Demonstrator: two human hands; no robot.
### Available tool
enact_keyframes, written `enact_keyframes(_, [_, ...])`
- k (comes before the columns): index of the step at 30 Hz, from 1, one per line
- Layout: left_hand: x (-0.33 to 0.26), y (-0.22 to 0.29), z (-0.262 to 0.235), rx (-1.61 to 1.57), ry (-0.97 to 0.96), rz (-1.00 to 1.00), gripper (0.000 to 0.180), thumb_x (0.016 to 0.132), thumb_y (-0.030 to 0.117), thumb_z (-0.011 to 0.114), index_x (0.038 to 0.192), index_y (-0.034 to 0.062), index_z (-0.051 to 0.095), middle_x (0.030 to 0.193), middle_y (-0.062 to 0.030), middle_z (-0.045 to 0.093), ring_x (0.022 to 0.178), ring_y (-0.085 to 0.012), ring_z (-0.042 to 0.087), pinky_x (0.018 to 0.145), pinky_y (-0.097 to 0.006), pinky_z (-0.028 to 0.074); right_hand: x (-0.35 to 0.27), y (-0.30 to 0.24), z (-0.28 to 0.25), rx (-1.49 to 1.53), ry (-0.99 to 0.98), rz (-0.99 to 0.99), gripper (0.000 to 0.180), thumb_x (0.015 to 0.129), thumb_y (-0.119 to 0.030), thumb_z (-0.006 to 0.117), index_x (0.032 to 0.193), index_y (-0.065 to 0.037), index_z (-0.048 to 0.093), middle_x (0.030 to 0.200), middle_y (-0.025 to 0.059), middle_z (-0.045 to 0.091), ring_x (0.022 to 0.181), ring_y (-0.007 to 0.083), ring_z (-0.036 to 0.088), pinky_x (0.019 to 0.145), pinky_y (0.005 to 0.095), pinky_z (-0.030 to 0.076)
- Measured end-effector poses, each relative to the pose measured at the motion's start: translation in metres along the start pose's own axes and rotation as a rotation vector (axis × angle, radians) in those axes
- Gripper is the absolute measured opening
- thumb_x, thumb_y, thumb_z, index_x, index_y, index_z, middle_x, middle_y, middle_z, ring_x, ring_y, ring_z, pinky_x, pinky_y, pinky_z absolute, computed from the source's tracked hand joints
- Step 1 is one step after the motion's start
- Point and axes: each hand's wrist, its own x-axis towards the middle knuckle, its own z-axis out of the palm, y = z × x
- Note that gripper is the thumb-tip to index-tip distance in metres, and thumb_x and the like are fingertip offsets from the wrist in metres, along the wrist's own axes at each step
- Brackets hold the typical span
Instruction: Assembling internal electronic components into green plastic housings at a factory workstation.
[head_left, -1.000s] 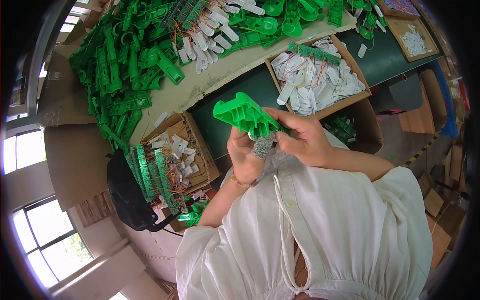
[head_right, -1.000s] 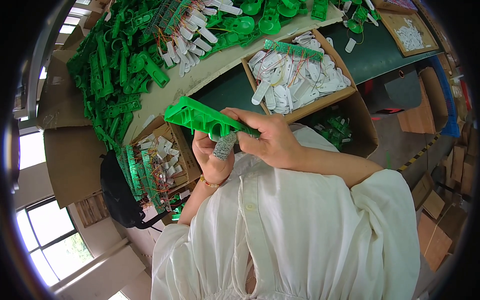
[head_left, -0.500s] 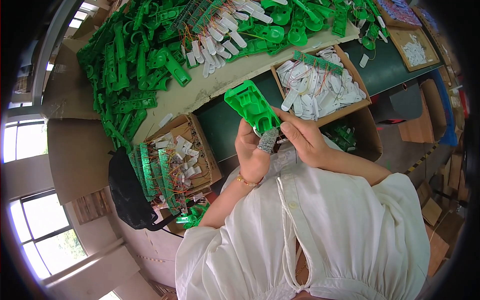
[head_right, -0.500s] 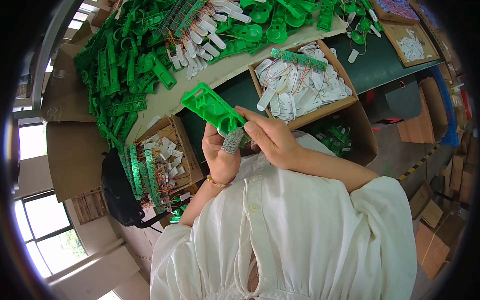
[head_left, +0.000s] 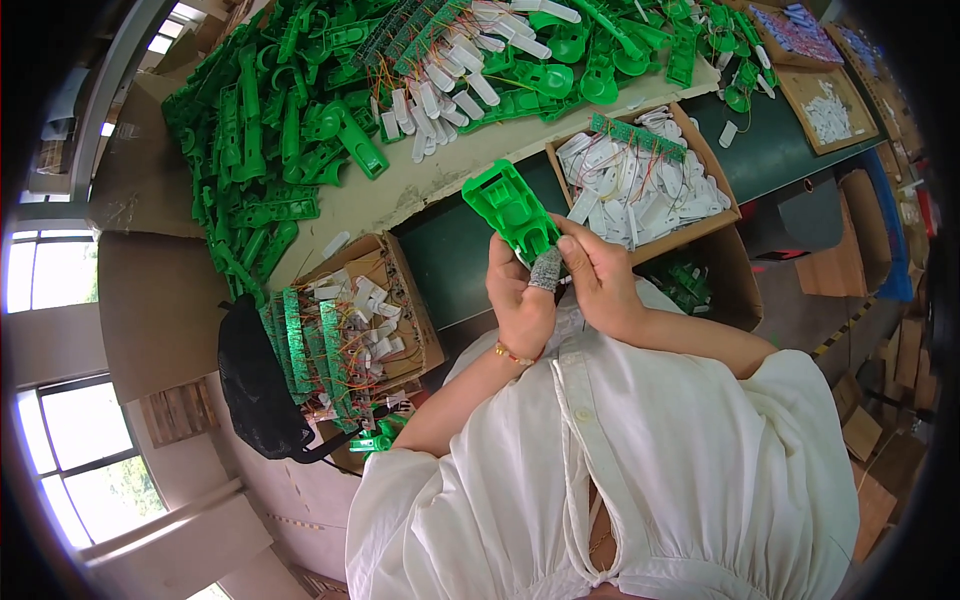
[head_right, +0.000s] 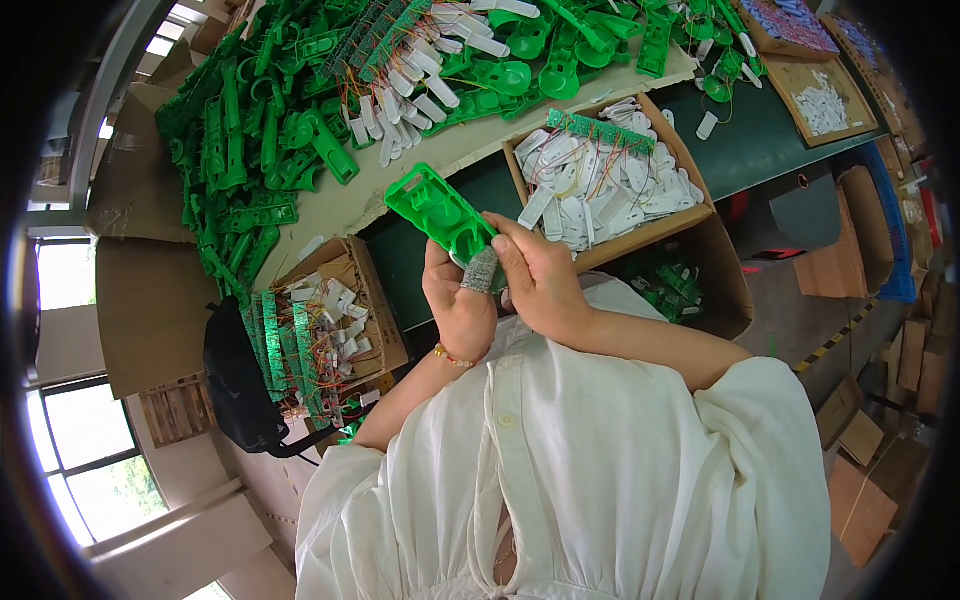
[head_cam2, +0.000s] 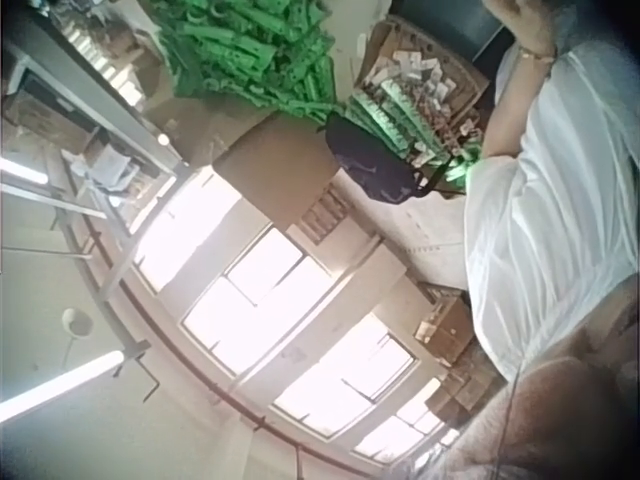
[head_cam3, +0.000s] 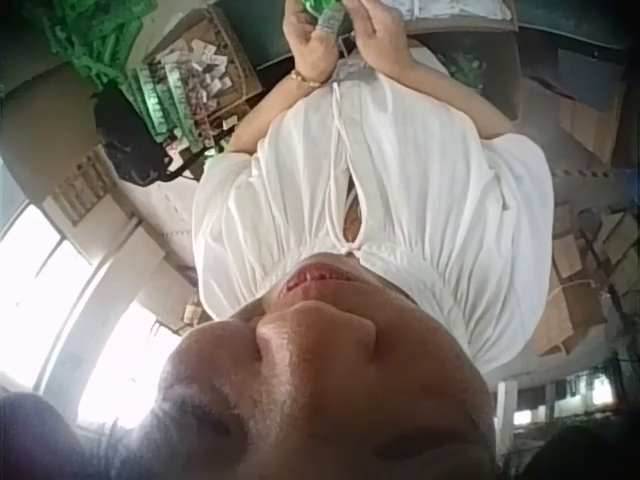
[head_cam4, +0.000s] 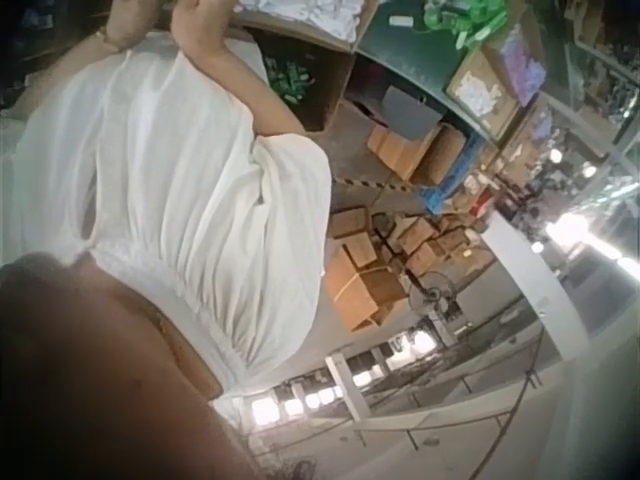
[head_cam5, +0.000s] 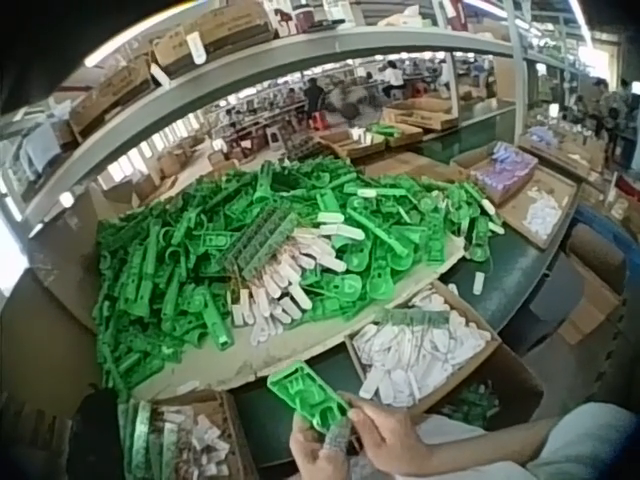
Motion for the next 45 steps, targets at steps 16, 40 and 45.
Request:
enact_keyframes(16, [0.008,-0.004,-0.005,-0.109,0.041,-0.028,0.042,0.073,-0.008,0.039,0.114,-0.0027,0.043,0.102,-0.0101,0.057,0.093,-0.018,0.057,0.082,-0.029,0.045,0.005,0.006,0.003,0.004,-0.016,0.067,0.029,0.091,-0.014,0.045,0.114,0.002,0.052,0.069,0.009,0.061,0.051,0.01,0.054,0.048,0.0259,0.041])
enact_keyframes(40, [0.005,0.023,-0.011,-0.069,-0.111,-0.079,0.043,0.068,0.005,0.046,0.11,-0.003,0.045,0.108,-0.0154,0.054,0.098,-0.0212,0.054,0.089,-0.033,0.042,-0.003,-0.011,-0.003,0.024,-0.21,0.126,0.032,0.089,-0.009,0.044,0.119,0.001,0.046,0.069,0.0119,0.057,0.055,0.0138,0.049,0.053,0.0278,0.04])
enact_keyframes(45, [0.004,0.023,-0.01,-0.013,-0.107,-0.092,0.042,0.067,0.002,0.043,0.109,-0.0032,0.045,0.107,-0.0156,0.054,0.097,-0.0212,0.054,0.088,-0.033,0.042,-0.006,-0.011,-0.005,-0.02,-0.221,0.086,0.037,0.089,-0.005,0.044,0.125,0.002,0.042,0.073,0.0072,0.056,0.061,0.0091,0.049,0.054,0.0248,0.042])
